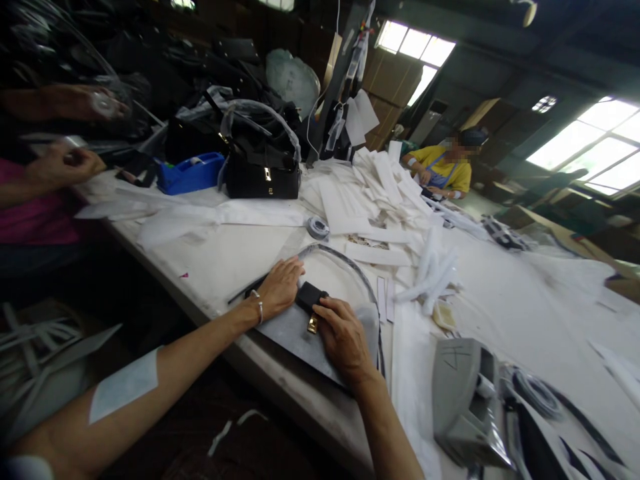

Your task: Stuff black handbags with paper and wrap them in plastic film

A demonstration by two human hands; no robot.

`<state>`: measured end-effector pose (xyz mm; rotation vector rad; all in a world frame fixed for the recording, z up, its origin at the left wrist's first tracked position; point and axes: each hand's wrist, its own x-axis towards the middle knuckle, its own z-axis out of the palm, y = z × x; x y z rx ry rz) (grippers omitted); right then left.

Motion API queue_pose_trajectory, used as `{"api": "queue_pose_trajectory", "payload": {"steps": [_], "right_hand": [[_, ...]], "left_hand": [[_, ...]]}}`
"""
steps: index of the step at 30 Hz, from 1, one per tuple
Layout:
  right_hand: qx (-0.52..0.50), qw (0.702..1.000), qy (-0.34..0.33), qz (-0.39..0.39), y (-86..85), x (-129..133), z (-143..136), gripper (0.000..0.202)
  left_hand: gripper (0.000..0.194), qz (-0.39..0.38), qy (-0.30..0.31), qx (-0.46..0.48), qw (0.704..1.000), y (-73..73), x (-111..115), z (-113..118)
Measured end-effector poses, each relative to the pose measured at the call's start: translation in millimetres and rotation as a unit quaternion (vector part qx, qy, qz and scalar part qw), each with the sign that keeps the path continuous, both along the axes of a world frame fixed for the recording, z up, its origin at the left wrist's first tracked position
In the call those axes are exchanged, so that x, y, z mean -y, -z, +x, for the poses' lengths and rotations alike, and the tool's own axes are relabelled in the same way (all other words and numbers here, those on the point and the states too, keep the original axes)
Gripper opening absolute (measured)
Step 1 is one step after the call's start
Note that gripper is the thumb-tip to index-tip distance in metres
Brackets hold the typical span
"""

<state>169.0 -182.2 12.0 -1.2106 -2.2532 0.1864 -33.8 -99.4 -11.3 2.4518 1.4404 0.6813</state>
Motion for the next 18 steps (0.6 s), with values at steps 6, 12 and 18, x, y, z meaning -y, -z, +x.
{"api": "queue_pose_trajectory", "payload": {"steps": [6,12,18], "right_hand": [[0.017,0.999,-0.03,-0.034,-4.2,11.4,0.0,0.033],[0.016,0.993,-0.009,-0.117,-16.6,14.6,4.0,0.034],[-0.005,0.988,0.052,-0.148,-11.4,14.5,0.9,0.034]], "left_hand": [[0.037,-0.011,-0.004,-0.003,1.0,-1.4,-0.6,1.8],[0.038,-0.016,0.002,-0.009,1.0,-5.3,-0.3,1.8],[0.039,-0.022,0.0,-0.015,1.0,-8.2,-0.6,2.4]]}}
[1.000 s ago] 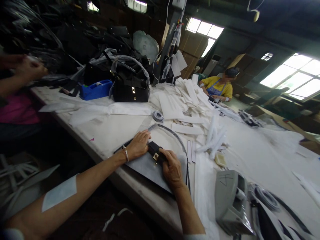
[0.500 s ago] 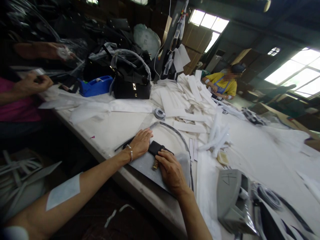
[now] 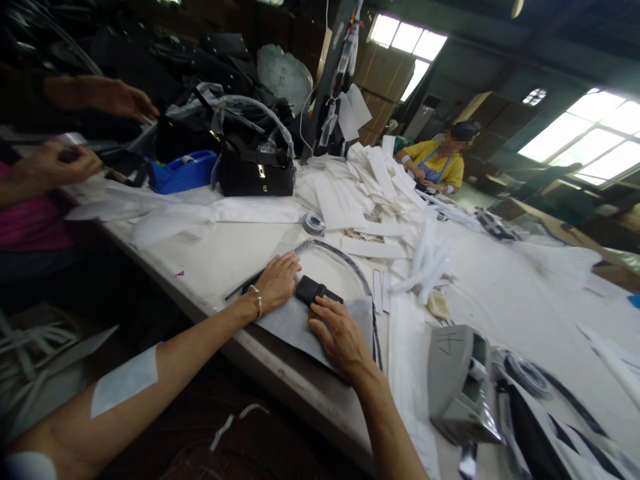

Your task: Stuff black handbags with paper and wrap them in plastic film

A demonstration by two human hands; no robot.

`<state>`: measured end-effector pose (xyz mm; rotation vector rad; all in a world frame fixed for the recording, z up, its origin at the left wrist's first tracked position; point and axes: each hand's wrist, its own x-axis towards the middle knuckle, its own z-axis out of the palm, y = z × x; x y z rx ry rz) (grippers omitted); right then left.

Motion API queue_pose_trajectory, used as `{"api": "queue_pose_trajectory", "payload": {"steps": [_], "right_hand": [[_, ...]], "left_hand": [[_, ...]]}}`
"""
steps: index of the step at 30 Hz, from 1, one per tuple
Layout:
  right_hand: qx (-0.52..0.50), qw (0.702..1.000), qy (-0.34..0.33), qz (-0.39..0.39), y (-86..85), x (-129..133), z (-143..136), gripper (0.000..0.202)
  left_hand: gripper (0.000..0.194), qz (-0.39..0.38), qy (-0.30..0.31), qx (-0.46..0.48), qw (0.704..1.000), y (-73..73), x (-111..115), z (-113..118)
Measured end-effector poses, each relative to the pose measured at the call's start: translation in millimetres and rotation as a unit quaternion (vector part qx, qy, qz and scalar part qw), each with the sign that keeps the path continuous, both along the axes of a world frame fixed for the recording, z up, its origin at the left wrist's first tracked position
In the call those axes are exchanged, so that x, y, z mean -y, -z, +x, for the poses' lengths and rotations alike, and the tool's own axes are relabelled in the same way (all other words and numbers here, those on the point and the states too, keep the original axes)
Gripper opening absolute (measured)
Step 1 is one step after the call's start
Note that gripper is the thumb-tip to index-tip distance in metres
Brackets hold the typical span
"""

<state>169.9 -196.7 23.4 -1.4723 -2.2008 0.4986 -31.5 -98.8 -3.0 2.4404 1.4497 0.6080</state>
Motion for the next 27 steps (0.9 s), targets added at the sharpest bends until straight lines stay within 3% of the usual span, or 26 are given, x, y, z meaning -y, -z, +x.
{"api": "queue_pose_trajectory", "payload": {"steps": [12,16,18,21,24,27], "right_hand": [[0.069,0.995,0.035,0.067,8.8,-0.9,-15.5,0.029],[0.057,0.995,0.043,0.07,14.5,0.7,-14.4,0.029],[0.043,0.995,0.045,0.072,17.7,0.9,-12.5,0.03],[0.016,0.997,0.041,0.063,20.9,0.3,-7.9,0.026],[-0.001,0.999,0.024,0.03,18.9,-0.4,-3.3,0.024],[-0.003,1.0,0.003,-0.009,10.7,-1.1,-2.1,0.024]], "left_hand": [[0.038,-0.003,0.006,-0.005,1.0,-2.2,0.4,-0.8],[0.041,0.007,0.014,0.009,1.0,-24.5,2.2,-4.6],[0.037,0.033,0.063,0.029,0.997,-42.8,13.6,-7.2],[0.017,0.026,0.212,0.013,0.977,-57.8,44.9,-10.0],[0.016,0.015,0.27,-0.038,0.962,-44.5,77.8,-12.1],[0.031,0.046,0.248,-0.007,0.968,-20.3,94.9,-15.5]]}}
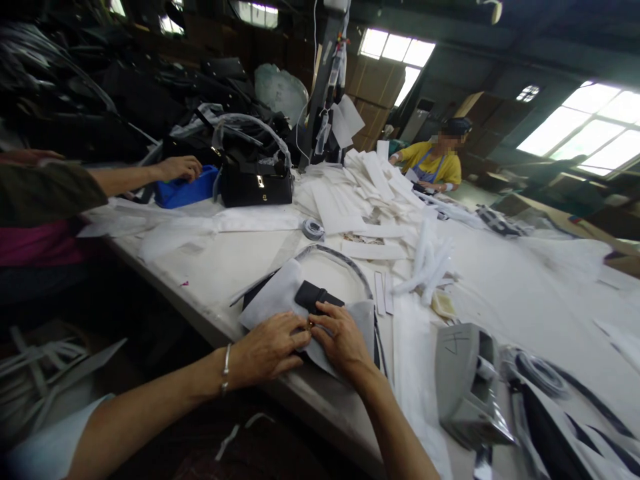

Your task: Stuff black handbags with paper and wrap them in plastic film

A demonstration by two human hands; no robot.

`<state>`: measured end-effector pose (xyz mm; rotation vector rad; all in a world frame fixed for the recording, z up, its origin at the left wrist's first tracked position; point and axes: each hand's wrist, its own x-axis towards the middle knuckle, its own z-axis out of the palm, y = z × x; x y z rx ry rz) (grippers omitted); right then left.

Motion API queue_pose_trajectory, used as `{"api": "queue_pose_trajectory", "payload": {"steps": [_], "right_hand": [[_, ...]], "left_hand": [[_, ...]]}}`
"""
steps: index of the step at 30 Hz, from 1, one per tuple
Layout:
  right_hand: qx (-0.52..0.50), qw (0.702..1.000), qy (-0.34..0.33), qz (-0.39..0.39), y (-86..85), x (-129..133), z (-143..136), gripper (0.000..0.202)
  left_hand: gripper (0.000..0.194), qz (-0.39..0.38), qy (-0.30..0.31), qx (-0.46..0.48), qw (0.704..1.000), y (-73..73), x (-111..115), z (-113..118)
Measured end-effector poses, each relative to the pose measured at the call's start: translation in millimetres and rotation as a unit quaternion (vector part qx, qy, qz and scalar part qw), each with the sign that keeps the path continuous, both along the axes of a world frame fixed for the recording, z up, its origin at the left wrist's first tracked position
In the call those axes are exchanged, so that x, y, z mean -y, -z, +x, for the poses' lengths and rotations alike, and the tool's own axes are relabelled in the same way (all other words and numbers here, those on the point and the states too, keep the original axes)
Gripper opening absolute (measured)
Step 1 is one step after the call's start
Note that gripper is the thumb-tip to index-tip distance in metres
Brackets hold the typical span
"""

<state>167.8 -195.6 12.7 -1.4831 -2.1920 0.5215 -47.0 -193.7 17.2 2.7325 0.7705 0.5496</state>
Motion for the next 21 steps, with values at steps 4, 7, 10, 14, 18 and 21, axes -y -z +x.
{"api": "queue_pose_trajectory", "payload": {"steps": [4,7,10,14,18,21], "right_hand": [[0.011,1.0,-0.006,-0.005,-10.9,-5.3,-2.6,0.018],[0.04,0.998,-0.032,0.035,-15.5,-12.3,-3.5,0.014],[0.074,0.991,-0.094,0.056,-21.5,-19.1,-3.0,0.014],[0.084,0.981,-0.168,0.049,-28.9,-26.6,-3.2,0.016],[0.062,0.981,-0.185,0.015,-24.2,-31.1,-3.0,0.017],[0.014,0.987,-0.157,-0.017,-17.6,-31.4,-2.0,0.016]], "left_hand": [[0.028,-0.004,-0.003,0.022,1.0,11.9,-0.1,-3.8],[0.027,-0.01,0.006,0.02,1.0,8.5,-3.2,-5.0],[0.028,-0.021,0.004,0.021,1.0,6.7,-3.8,-5.6],[0.029,-0.029,0.0,0.022,0.999,11.7,-3.3,-5.6],[0.032,-0.031,-0.003,0.046,0.998,21.3,-2.0,-4.9],[0.035,-0.02,-0.003,0.069,0.997,27.9,-1.1,-5.1]]}}
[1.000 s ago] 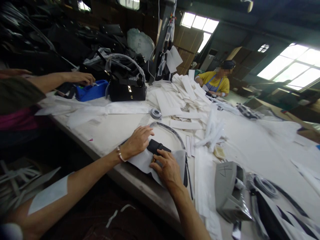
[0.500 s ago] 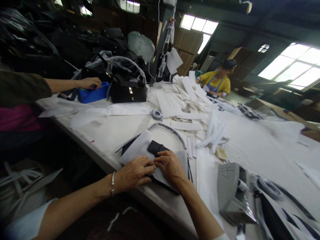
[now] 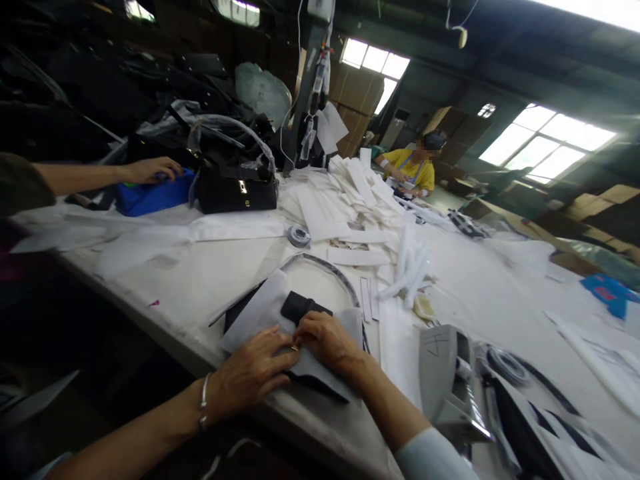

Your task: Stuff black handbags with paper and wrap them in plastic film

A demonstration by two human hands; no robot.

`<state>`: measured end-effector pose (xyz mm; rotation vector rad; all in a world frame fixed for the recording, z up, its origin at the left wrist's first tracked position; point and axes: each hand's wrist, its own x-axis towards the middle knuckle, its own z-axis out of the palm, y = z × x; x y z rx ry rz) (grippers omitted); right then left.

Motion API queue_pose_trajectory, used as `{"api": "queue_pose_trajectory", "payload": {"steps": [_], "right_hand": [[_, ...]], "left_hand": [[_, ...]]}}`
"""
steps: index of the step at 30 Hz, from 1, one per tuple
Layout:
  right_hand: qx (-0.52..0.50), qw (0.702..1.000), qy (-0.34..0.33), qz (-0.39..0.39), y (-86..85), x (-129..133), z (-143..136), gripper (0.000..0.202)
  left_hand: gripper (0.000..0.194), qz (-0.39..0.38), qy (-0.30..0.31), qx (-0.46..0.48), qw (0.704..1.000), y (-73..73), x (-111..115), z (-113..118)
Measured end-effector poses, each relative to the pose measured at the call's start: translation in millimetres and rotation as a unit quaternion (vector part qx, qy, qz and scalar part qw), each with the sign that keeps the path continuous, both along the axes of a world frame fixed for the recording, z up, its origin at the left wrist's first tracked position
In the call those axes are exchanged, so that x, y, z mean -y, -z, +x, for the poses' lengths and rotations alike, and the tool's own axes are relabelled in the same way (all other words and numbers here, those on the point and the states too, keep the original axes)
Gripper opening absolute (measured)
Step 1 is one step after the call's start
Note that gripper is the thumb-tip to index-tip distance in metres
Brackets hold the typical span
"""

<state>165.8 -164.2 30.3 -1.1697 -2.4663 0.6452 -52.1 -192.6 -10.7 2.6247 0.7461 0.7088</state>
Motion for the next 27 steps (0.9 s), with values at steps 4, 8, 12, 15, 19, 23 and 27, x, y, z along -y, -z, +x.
{"api": "queue_pose_trajectory", "payload": {"steps": [4,8,12,15,19,23,27], "right_hand": [[-0.032,0.998,0.022,-0.042,-1.8,0.0,-1.0,0.014],[-0.031,0.998,0.0,-0.049,-8.1,-3.5,-2.7,0.013],[-0.026,0.999,-0.015,-0.038,-5.5,-7.6,-0.6,0.011],[-0.011,0.999,-0.014,-0.035,-0.8,-8.6,1.6,0.01],[0.002,1.0,-0.007,-0.027,3.6,-7.7,2.9,0.013],[0.022,0.999,0.023,-0.014,1.2,-3.0,-1.4,0.009],[0.098,0.986,0.129,-0.038,-9.7,7.0,-17.3,0.008]], "left_hand": [[0.038,-0.002,0.017,0.005,1.0,1.8,-1.5,-0.5],[0.035,-0.012,0.026,-0.015,0.999,-3.5,-5.0,1.6],[0.032,-0.03,0.021,-0.042,0.998,-8.8,-6.3,3.0],[0.04,-0.032,0.018,-0.037,0.999,-10.5,-6.2,1.6],[0.046,0.003,0.016,-0.021,1.0,-9.7,-5.9,-0.4],[0.046,0.038,-0.003,-0.022,0.999,-2.3,-4.6,-0.6],[0.051,0.082,-0.003,-0.003,0.997,7.4,-3.6,-0.3]]}}
